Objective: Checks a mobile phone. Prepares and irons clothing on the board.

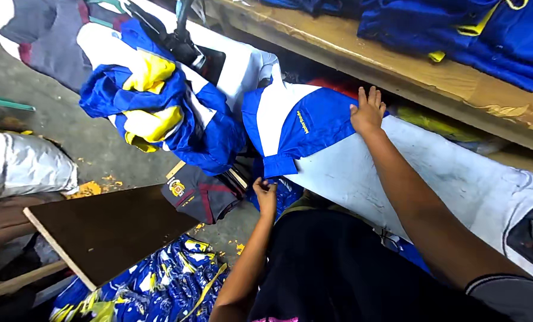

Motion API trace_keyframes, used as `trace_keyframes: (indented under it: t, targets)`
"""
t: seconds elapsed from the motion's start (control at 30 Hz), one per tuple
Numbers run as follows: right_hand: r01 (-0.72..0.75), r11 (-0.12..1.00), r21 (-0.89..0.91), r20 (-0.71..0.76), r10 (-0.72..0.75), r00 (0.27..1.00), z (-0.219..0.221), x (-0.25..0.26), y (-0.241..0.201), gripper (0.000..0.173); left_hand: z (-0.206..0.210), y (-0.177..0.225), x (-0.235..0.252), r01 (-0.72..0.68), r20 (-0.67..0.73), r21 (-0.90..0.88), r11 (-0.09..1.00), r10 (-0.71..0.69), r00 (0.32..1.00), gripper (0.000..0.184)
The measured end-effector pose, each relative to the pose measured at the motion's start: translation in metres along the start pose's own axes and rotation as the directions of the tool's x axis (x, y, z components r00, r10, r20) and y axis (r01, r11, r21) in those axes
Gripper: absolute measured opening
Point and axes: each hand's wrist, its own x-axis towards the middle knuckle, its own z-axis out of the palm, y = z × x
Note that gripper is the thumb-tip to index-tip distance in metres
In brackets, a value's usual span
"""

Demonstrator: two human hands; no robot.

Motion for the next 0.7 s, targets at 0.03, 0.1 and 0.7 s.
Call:
trace_keyframes:
  t: [0.03,0.1,0.7]
  targets:
    - [0.030,0.999,0.012,-0.036,-0.030,0.999,0.003,-0.006,-0.012,0.062,-0.003,0.002,-0.003,-0.214,0.005,0.171,0.962,0.216,0.976,0.069]
    - [0.097,0.995,0.009,-0.087,-0.096,0.992,0.016,-0.013,-0.031,0.065,-0.001,0.018,-0.005,-0.491,0.144,0.375,0.786,0.474,0.869,0.061]
    - [0.186,0.979,-0.085,-0.108,-0.195,0.975,0.053,-0.031,0.052,0.064,0.063,0.051,0.027,-0.794,0.758,0.606,0.036,0.276,0.591,0.024]
